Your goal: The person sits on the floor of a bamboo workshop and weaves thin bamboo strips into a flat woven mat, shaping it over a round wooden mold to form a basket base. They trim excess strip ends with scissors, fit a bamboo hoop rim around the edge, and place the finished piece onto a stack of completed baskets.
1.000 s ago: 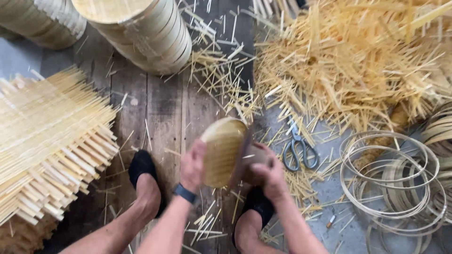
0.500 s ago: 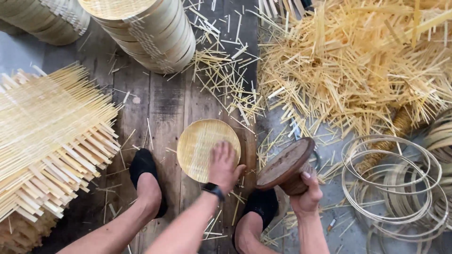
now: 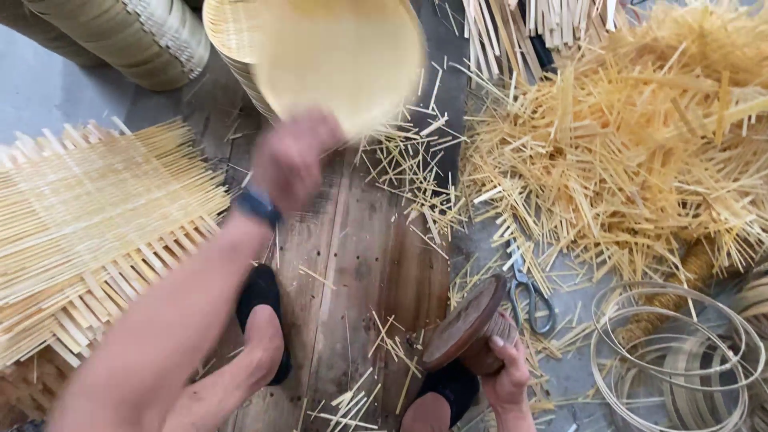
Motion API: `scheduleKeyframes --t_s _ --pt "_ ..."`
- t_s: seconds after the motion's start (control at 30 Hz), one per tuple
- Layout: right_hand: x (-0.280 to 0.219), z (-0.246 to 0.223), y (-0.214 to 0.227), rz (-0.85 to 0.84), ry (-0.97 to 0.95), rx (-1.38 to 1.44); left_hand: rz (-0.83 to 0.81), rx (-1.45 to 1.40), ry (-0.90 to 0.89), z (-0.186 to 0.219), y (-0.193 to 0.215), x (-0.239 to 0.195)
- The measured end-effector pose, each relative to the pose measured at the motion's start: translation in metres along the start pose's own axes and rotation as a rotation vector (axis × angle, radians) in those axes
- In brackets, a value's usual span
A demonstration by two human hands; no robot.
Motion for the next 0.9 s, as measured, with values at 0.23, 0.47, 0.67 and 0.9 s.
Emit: scheduleKeyframes --t_s 0.23,0.47,0.67,0.9 --pt "0.002 0.003 0.006 0.084 -0.032 -0.027 -0.282 0.096 0.366 -0.138 -0.029 0.031" --pt "0.005 0.005 0.009 0.034 -0.016 -0.024 -0.202 -0.017 0.336 -0.148 -0.034 0.02" --pt "0.006 0.001 -0.001 0.017 -0.003 -0.094 -0.14 -0.046 0.297 -0.158 -0.041 0.014" --pt "0.006 0.0 -0.008 0.023 -0.033 -0.134 -0.433 0.091 0.444 -0.153 -0.04 0.026"
Point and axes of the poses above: each hand's wrist, its own x-axis towards the middle knuckle, its own y-axis out of the back of the hand, z = x × y, the point moved 6 cm from there along x, towards the middle knuckle, and after that the axes turned 2 degrees about x, right-handed, at the moved point
